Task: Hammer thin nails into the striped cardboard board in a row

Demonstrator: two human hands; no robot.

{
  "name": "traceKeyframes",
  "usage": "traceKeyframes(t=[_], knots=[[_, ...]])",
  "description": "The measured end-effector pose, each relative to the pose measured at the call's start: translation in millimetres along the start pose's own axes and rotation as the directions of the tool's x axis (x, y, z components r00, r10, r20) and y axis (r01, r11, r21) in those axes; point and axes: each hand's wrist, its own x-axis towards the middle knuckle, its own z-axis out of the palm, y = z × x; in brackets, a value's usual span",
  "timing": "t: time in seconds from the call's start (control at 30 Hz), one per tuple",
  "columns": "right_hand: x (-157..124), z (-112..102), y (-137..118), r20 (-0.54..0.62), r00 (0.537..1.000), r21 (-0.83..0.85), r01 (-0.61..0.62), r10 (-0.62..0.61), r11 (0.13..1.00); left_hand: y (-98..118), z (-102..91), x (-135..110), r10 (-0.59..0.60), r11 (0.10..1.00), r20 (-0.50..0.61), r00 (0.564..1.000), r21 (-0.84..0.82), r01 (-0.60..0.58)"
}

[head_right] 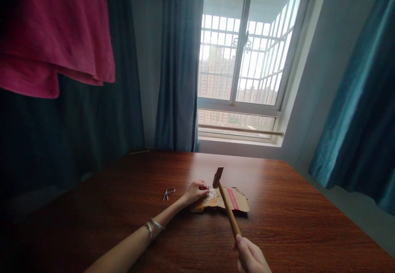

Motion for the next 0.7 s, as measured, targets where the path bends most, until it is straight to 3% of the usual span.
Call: traceKeyframes(t=[0.2,0.47,0.7], knots=[[11.2,12.7,-13.8,0.086,0.996,0.007,-0.018,0.018,1.000,-5.1,2.1,0.5,-0.021,1.000,-0.010,1.000,0.020,0.021],[8.3,23.3,-24.5,0.076,0.997,0.024,-0.001,0.000,1.000,0.0,1.8,1.1,-0.015,1.000,0.012,1.000,-0.002,0.015],[10.0,19.9,-23.8,0.089,0.996,0.027,-0.005,0.002,1.000,-5.9,4.5,1.9,-0.016,1.000,0.000,1.000,-0.006,0.016]])
